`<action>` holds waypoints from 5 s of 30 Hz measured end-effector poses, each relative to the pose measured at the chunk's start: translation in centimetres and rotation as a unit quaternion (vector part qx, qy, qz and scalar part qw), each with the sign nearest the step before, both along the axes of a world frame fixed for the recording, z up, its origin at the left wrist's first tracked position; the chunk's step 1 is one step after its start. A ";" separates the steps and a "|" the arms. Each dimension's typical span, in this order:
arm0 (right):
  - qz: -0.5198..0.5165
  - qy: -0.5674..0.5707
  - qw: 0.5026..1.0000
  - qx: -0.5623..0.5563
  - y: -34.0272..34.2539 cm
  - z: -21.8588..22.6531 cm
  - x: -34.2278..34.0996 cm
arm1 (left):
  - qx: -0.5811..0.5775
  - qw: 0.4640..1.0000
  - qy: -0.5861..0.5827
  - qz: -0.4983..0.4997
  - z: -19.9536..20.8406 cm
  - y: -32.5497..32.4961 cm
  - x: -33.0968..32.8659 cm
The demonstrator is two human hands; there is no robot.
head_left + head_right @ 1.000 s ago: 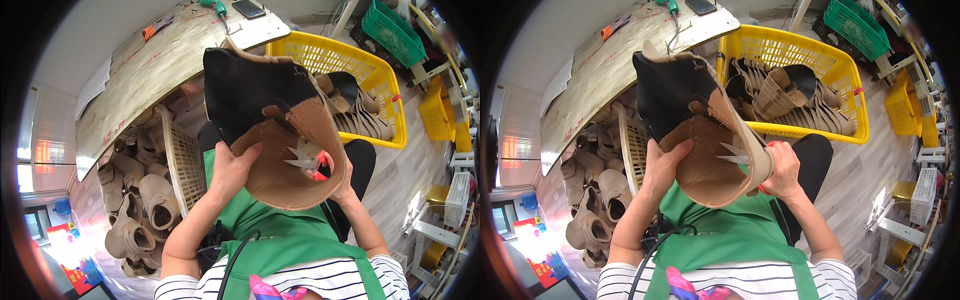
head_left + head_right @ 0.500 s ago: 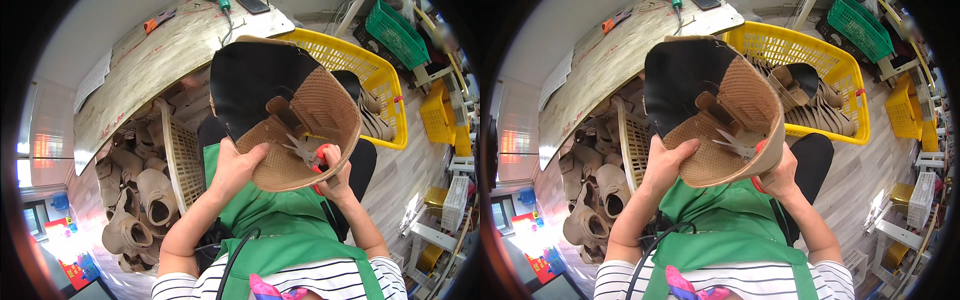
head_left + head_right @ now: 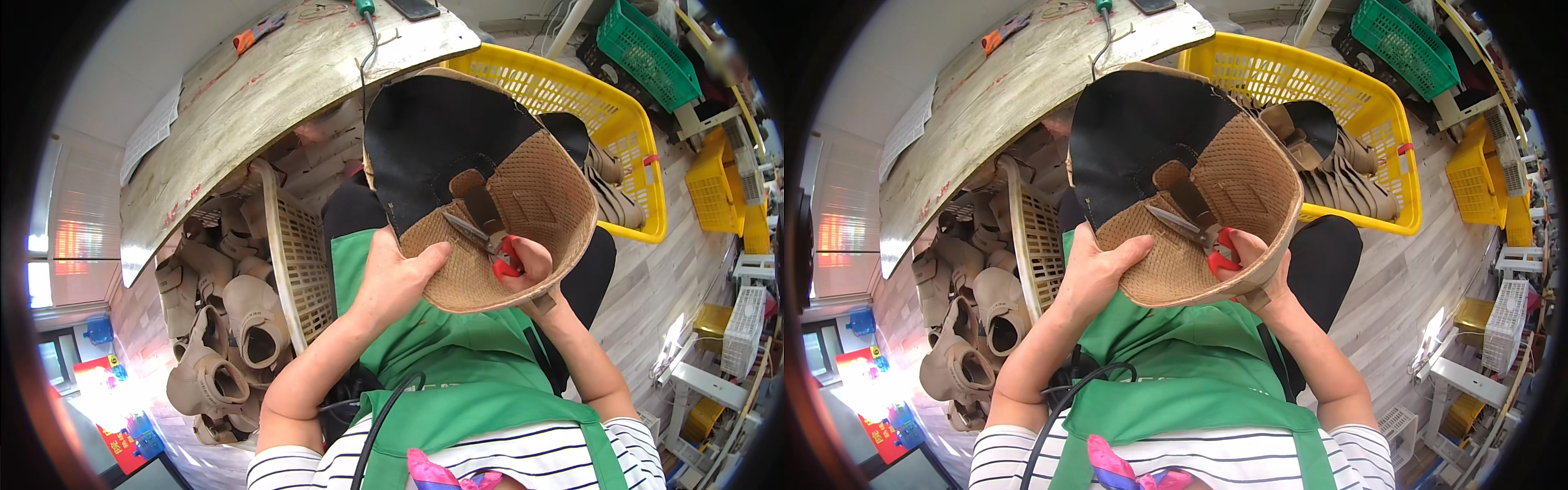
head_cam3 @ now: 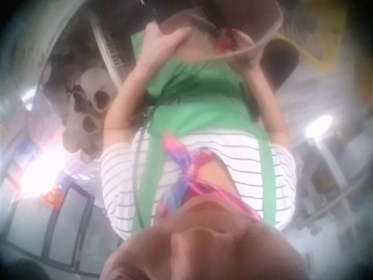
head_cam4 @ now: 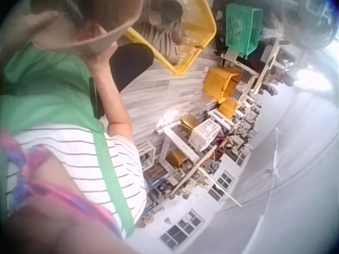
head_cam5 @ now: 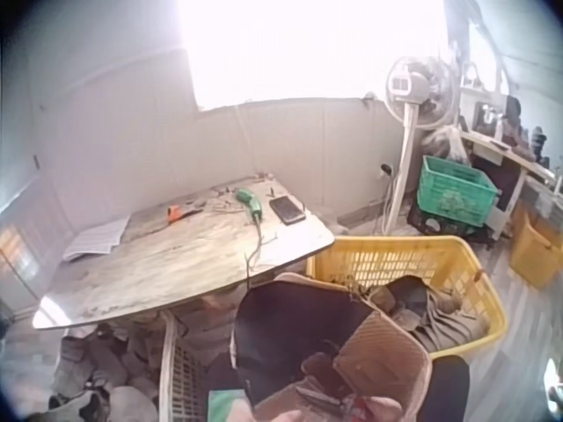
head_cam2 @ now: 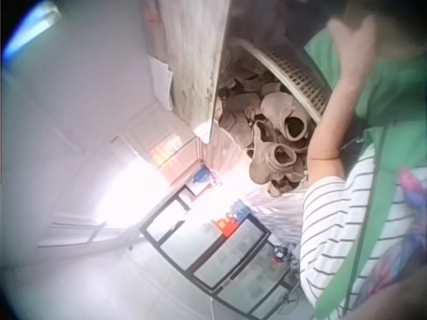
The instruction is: The person sits on the floor and uses red-handled scissors to trim the edges of shoe sole components. They repeatedly pick up a sole from a yellow basket, trim the excess material, and place the finished piece back into the basket.
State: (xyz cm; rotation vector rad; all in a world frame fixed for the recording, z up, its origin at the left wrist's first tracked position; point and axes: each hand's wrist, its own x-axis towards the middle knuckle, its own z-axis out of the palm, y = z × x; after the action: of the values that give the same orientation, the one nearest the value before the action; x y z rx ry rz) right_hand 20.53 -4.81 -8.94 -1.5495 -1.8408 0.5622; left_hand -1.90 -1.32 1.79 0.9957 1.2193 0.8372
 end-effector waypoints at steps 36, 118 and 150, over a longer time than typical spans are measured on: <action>0.133 0.454 0.787 -0.396 -1.9 1.4 3.4 | -0.037 0.995 -0.079 0.052 -0.5 -0.6 -2.6; -0.247 -0.143 0.956 0.071 21.6 -7.7 18.8 | 0.011 0.982 0.032 0.186 -7.7 5.0 -17.3; -0.098 0.248 0.887 -0.376 25.7 -24.9 24.5 | -0.144 0.809 0.403 0.403 -11.3 -12.4 -33.7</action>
State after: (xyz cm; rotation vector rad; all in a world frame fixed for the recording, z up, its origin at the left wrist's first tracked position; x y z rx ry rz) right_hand 44.99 20.88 -33.83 -1.7969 -1.0900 1.5394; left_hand -35.64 -13.73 -9.48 0.5413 2.5350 0.8257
